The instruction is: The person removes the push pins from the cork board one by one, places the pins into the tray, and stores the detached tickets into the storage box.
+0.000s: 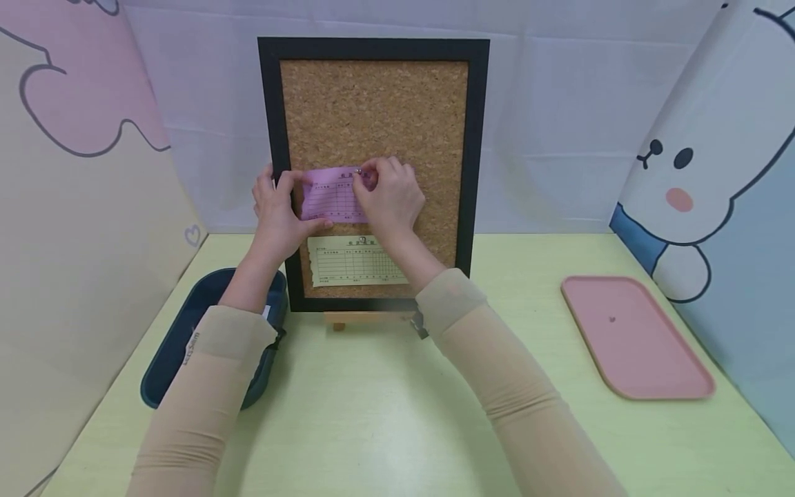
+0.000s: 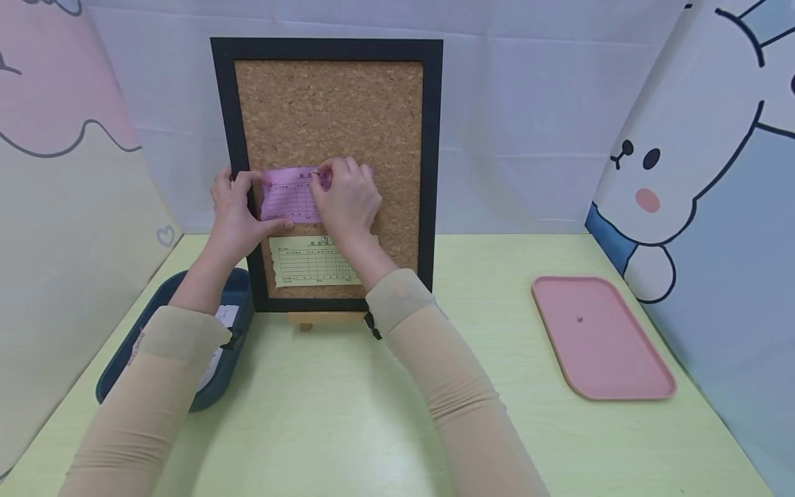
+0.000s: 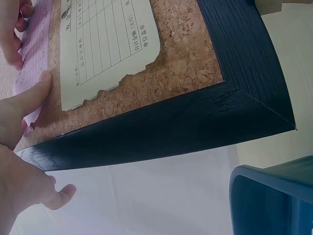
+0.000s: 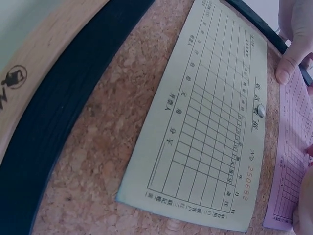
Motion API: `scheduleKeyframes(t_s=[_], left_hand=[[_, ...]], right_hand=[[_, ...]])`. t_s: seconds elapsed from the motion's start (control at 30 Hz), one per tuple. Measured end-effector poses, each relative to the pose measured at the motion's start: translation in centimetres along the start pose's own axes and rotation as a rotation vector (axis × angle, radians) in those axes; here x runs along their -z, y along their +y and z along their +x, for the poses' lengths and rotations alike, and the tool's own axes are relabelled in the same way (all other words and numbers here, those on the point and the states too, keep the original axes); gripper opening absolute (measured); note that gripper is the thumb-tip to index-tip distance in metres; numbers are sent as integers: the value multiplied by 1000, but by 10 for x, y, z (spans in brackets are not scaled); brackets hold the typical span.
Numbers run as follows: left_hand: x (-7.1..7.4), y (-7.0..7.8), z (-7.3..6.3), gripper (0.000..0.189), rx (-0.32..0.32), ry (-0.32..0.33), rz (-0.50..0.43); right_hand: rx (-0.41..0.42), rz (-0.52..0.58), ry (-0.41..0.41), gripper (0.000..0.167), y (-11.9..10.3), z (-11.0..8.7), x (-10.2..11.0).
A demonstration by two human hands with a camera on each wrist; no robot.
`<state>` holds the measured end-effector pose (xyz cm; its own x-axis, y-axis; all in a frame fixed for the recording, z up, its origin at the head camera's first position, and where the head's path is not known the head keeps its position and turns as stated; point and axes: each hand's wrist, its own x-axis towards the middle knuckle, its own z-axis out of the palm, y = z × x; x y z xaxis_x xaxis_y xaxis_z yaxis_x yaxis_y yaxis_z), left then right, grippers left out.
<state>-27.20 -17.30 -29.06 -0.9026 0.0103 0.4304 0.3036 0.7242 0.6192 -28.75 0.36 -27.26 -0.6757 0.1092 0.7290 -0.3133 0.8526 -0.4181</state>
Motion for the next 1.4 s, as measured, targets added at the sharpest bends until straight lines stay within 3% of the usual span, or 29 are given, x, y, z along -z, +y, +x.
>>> scheduleKeyframes(t_s=[0.4, 0.67, 0.87, 1.0, 1.17, 1.4], left_hand=[[7, -9, -1, 65, -77, -65, 48], [6, -14, -1, 58, -77, 32, -45], [5, -15, 0, 27, -100, 61, -180], [4, -15, 2, 40, -65, 84, -239], [0, -15, 1, 34, -8, 115, -237], [-5, -14, 2, 29, 4, 160, -243]], right_hand=[[0, 22, 26, 16, -2, -1, -2], [-7, -13, 0, 15, -5, 0, -2], [9, -34, 19, 14, -5, 1, -3], [18, -52, 21, 16, -6, 2, -2], [24, -61, 7, 16, -8, 4, -2], [44, -88, -20, 12, -8, 5, -3]])
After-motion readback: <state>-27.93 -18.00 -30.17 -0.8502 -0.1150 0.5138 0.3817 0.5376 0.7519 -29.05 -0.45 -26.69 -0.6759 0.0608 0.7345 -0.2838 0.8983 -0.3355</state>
